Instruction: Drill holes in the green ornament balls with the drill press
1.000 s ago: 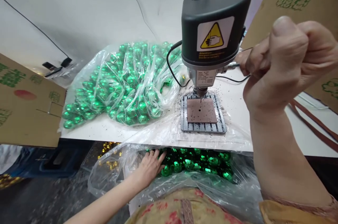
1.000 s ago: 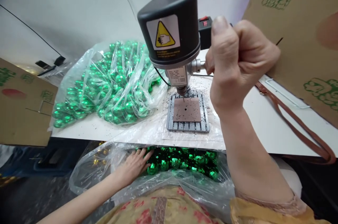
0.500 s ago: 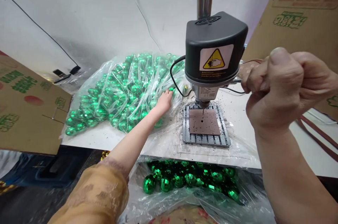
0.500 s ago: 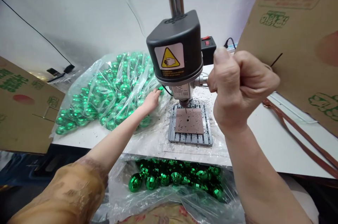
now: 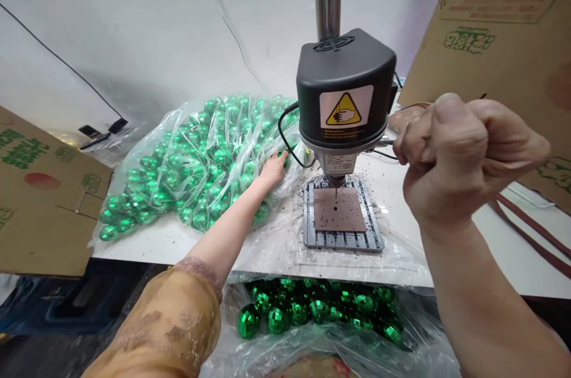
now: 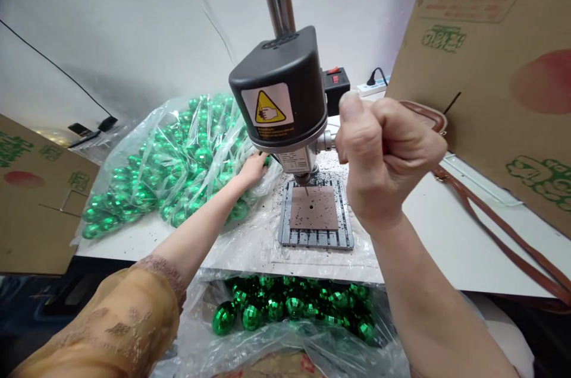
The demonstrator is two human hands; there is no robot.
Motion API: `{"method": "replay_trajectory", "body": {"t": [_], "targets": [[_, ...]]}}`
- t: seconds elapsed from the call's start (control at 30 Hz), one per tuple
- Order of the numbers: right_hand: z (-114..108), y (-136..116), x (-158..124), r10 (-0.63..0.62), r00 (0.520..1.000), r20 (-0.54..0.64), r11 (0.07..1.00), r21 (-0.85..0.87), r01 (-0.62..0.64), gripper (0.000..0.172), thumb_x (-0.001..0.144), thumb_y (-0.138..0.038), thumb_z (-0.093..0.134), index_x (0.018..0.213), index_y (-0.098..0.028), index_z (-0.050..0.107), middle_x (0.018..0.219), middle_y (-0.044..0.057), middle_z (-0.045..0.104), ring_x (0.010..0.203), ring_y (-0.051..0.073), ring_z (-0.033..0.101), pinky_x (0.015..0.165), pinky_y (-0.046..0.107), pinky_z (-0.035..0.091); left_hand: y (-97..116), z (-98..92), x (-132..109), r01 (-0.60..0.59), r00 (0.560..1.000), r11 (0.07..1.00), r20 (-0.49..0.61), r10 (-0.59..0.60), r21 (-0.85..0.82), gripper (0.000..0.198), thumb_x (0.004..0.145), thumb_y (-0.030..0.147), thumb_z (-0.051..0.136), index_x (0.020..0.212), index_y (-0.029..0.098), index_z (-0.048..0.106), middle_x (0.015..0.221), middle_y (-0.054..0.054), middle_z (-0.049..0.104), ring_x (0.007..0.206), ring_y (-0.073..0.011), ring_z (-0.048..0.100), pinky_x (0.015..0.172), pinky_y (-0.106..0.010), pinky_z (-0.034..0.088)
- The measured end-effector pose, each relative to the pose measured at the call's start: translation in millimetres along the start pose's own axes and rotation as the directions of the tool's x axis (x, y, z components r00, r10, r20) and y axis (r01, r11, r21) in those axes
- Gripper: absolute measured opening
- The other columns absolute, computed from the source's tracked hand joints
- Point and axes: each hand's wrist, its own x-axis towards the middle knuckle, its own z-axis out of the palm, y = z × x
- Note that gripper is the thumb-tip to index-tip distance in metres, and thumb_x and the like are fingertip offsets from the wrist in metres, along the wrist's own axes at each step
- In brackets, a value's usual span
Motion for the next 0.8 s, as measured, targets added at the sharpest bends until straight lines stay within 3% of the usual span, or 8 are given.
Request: {"method": "replay_trajectory", "body": {"t": [0.17,0.27,0.33,0.4,0.5,0.57,0.67,0.8], "targets": [[-0.9,-1.7,-1.3,0.043,0.999,0.027,0.999,-0.021,-0.042,0.044,0.084,-0.014,0.058,0.049,-0.018,0.031,0.043,-0.008,0.032,0.039,0.002,0.033,0.045,0.026,0.033,7.0,-16.6,-22.2,0.012,0.999,1.0,-0.042,-0.013,-0.025,0.041,0.079,0.012,0.066,0.119,0.021,0.065,0.103,-0.011,0.064,0.097,-0.0291,0.063,0.092,-0.041,0.047],[-2.3,-2.6,-1.4,0.031,0.999,0.044,0.999,-0.013,-0.031,0.044,0.083,-0.012,0.057,0.05,-0.018,0.03,0.042,-0.008,0.032,0.039,0.003,0.033,0.045,0.026,0.034,23.3,-24.1,-42.4,0.007,0.989,0.968,-0.144,-0.044,-0.252,0.039,0.083,0.019,0.066,0.122,0.022,0.063,0.107,-0.01,0.063,0.091,-0.0235,0.062,0.088,-0.037,0.049],[-3.0,-2.2,-1.3,0.03,0.998,0.048,1.0,-0.003,-0.029,0.044,0.083,-0.012,0.057,0.05,-0.018,0.029,0.042,-0.008,0.032,0.039,0.003,0.033,0.045,0.026,0.033,38.5,-26.8,-60.6,-0.027,0.984,0.814,-0.161,-0.082,-0.58,0.039,0.086,0.027,0.066,0.124,0.023,0.06,0.105,-0.007,0.064,0.083,-0.0179,0.062,0.079,-0.031,0.051],[-3.1,-1.7,-1.3,0.035,0.998,0.044,0.999,-0.001,-0.035,0.044,0.083,-0.012,0.057,0.049,-0.018,0.029,0.042,-0.008,0.033,0.039,0.003,0.033,0.045,0.026,0.033,54.9,-27.4,-80.9,-0.004,0.993,0.525,-0.067,-0.1,-0.851,0.041,0.089,0.035,0.063,0.127,0.024,0.057,0.098,-0.004,0.065,0.076,-0.0149,0.063,0.069,-0.026,0.052],[-2.2,-1.6,-1.3,0.032,0.999,0.041,0.999,0.006,-0.032,0.044,0.084,-0.012,0.057,0.05,-0.018,0.03,0.043,-0.008,0.033,0.039,0.002,0.032,0.045,0.026,0.032,75.8,-23.2,-107.9,0.17,0.983,0.11,0.161,-0.084,-0.979,0.044,0.088,0.041,0.064,0.127,0.023,0.056,0.097,-0.004,0.068,0.074,-0.016,0.067,0.062,-0.025,0.052],[-1.2,-1.8,-1.2,0.025,0.999,0.048,0.999,0.029,-0.026,0.044,0.085,-0.012,0.057,0.051,-0.018,0.03,0.043,-0.008,0.032,0.04,0.003,0.033,0.046,0.026,0.032,84.4,-17.2,-119.6,0.263,0.959,-0.063,0.268,-0.089,-0.963,0.044,0.086,0.042,0.068,0.124,0.021,0.057,0.1,-0.006,0.069,0.078,-0.0173,0.069,0.065,-0.027,0.055],[-1.1,-1.3,-1.0,0.003,0.998,0.063,0.998,0.064,-0.007,0.043,0.086,-0.012,0.056,0.052,-0.018,0.03,0.044,-0.008,0.03,0.041,0.003,0.034,0.048,0.025,0.034,90.2,-6.1,-127.2,0.302,0.936,-0.171,0.326,-0.133,-0.938,0.043,0.081,0.041,0.077,0.114,0.02,0.06,0.102,-0.005,0.07,0.084,-0.0171,0.07,0.072,-0.029,0.059],[-4.3,1.3,-0.6,-0.013,0.994,0.105,0.997,0.082,0.005,0.045,0.088,-0.016,0.058,0.053,-0.018,0.029,0.045,-0.007,0.031,0.041,0.002,0.036,0.048,0.025,0.035,93.5,4.2,-128.1,0.369,0.916,-0.146,0.385,-0.109,-0.918,0.049,0.078,0.048,0.08,0.112,0.019,0.059,0.093,-0.005,0.071,0.072,-0.0157,0.069,0.058,-0.023,0.054]]}}
